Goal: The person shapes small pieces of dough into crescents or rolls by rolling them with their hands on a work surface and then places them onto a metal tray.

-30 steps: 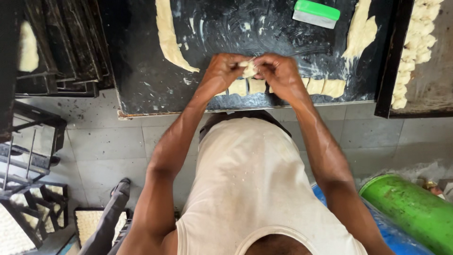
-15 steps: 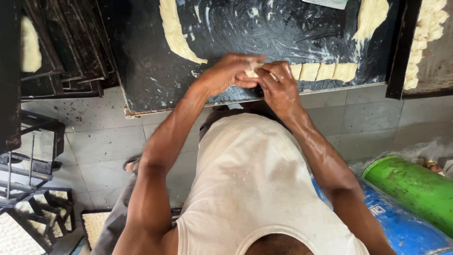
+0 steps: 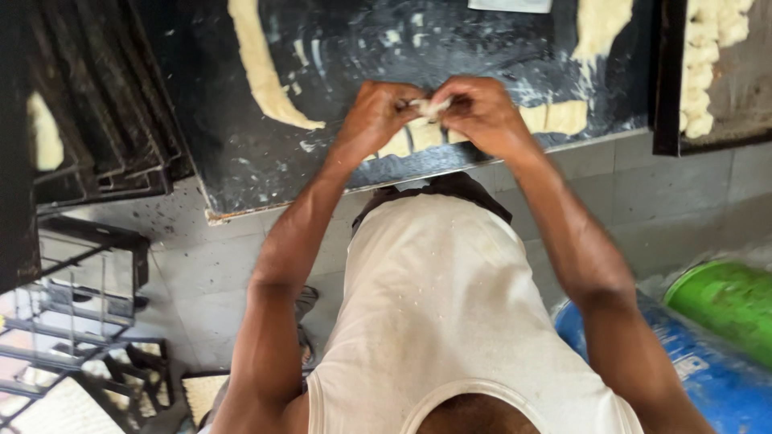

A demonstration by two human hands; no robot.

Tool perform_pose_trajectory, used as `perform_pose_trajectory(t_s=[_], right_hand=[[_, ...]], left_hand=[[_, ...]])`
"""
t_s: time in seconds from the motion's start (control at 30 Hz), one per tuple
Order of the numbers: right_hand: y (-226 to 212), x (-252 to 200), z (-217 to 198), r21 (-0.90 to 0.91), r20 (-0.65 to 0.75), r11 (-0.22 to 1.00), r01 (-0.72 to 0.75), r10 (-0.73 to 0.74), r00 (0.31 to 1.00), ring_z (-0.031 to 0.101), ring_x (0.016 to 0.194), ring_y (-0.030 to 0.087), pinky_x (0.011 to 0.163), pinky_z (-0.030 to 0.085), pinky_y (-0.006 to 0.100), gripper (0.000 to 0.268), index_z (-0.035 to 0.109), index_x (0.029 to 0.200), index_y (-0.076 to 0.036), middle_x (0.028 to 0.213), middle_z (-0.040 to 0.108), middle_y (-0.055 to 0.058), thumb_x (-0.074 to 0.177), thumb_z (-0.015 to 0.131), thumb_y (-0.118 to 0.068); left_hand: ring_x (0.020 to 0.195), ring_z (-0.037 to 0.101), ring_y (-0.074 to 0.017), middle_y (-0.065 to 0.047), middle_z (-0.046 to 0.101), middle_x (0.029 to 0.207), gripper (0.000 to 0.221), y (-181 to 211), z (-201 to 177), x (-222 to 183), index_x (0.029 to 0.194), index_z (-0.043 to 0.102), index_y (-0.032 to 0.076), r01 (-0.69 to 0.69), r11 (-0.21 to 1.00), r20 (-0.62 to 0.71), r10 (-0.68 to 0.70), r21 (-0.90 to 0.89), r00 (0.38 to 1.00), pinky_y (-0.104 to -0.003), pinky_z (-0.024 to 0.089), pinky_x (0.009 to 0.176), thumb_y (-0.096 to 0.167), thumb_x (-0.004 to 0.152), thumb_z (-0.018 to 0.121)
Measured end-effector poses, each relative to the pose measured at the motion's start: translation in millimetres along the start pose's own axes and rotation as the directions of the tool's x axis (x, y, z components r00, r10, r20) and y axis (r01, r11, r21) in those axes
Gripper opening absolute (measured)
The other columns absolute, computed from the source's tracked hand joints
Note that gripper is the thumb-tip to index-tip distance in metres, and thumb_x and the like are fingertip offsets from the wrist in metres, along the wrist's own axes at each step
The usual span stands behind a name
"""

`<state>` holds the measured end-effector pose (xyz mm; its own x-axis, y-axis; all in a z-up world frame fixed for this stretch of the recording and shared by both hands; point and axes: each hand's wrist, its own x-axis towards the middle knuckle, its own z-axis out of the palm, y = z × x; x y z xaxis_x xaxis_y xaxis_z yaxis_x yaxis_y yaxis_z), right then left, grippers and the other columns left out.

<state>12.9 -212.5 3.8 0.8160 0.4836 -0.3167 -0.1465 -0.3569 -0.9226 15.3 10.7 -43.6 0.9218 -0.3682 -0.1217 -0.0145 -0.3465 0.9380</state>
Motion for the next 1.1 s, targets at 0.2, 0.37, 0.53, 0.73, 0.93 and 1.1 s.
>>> perform_pose_trajectory(t_s=[0.2, 0.37, 0.53, 0.73, 0.93, 1.1], right_hand=[[-8.2, -40.7, -78.4, 0.296, 0.364, 0.912, 0.284, -0.383, 0.849, 0.074, 0.101, 0.023, 0.087, 0.063, 0.034, 0.024, 0.073, 0.118, -0.006, 0.116, 0.074, 0.011, 0.096, 0.073, 0.002], [37.5, -65.3, -93.2, -0.328, -0.304, 0.935, 0.132, -0.237, 0.923, 0.068, 0.105, 0.029, 0.088, 0.059, 0.040, 0.035, 0.067, 0.127, -0.003, 0.119, 0.068, 0.014, 0.094, 0.078, -0.001], [61.9, -113.4, -103.7, -0.668, -0.396, 0.736, 0.112, -0.478, 0.784, 0.061, 0.114, 0.039, 0.094, 0.055, 0.045, 0.036, 0.068, 0.119, 0.001, 0.120, 0.065, 0.018, 0.084, 0.078, 0.006], [101.7, -152.7, -191.4, 0.085, -0.763, 0.994, 0.075, 0.017, 0.647, 0.071, 0.108, 0.023, 0.088, 0.064, 0.033, 0.026, 0.065, 0.117, 0.000, 0.121, 0.068, 0.011, 0.094, 0.074, 0.009], [199.9, -159.4, -318.2, -0.148, -0.825, 0.989, 0.010, -0.129, 0.550, 0.059, 0.077, 0.015, 0.070, 0.047, 0.029, 0.009, 0.065, 0.099, 0.006, 0.089, 0.065, 0.008, 0.104, 0.068, 0.011], [185.0, -153.8, -297.9, -0.704, -0.661, 0.655, -0.274, -0.463, 0.591, 0.065, 0.085, 0.023, 0.074, 0.051, 0.036, 0.010, 0.066, 0.106, 0.004, 0.096, 0.063, 0.012, 0.112, 0.061, -0.002]], left_hand=[[0.081, 0.076, -0.0176, -0.014, 0.079, 0.096, 0.023, 6.2, 48.1, 46.8, 0.114, 0.075, 0.001, 0.097, 0.995, 0.009, -0.098, 0.005, 0.995, -0.034, 0.060, 0.073, 0.014, 0.095, 0.074], [0.082, 0.073, -0.0159, -0.012, 0.078, 0.096, 0.027, 17.1, 114.4, 84.5, 0.116, 0.076, -0.001, 0.265, 0.923, 0.241, -0.200, -0.278, 0.950, -0.034, 0.065, 0.071, 0.013, 0.094, 0.071], [0.097, 0.076, -0.0177, -0.014, 0.075, 0.110, 0.034, 46.8, 167.8, 115.8, 0.130, 0.068, -0.003, 0.545, 0.685, 0.529, -0.267, -0.484, 0.805, -0.034, 0.065, 0.090, 0.017, 0.103, 0.064], [0.140, 0.045, -0.0403, -0.021, 0.048, 0.155, 0.031, 118.8, 221.0, 159.5, 0.126, 0.073, 0.002, -0.270, 0.879, 0.377, 0.423, -0.394, 0.824, -0.048, 0.044, 0.115, -0.007, 0.100, 0.059], [0.131, 0.067, -0.0258, -0.009, 0.064, 0.141, 0.029, 138.4, 211.1, 192.4, 0.135, 0.068, 0.011, -0.301, 0.952, 0.082, 0.305, -0.053, 0.949, -0.040, 0.060, 0.109, 0.004, 0.107, 0.071], [0.120, 0.066, -0.0290, -0.011, 0.065, 0.132, 0.035, 103.9, 182.5, 142.9, 0.123, 0.072, 0.008, -0.356, 0.863, 0.084, 0.350, 0.358, 0.933, -0.041, 0.060, 0.101, 0.016, 0.092, 0.085]])
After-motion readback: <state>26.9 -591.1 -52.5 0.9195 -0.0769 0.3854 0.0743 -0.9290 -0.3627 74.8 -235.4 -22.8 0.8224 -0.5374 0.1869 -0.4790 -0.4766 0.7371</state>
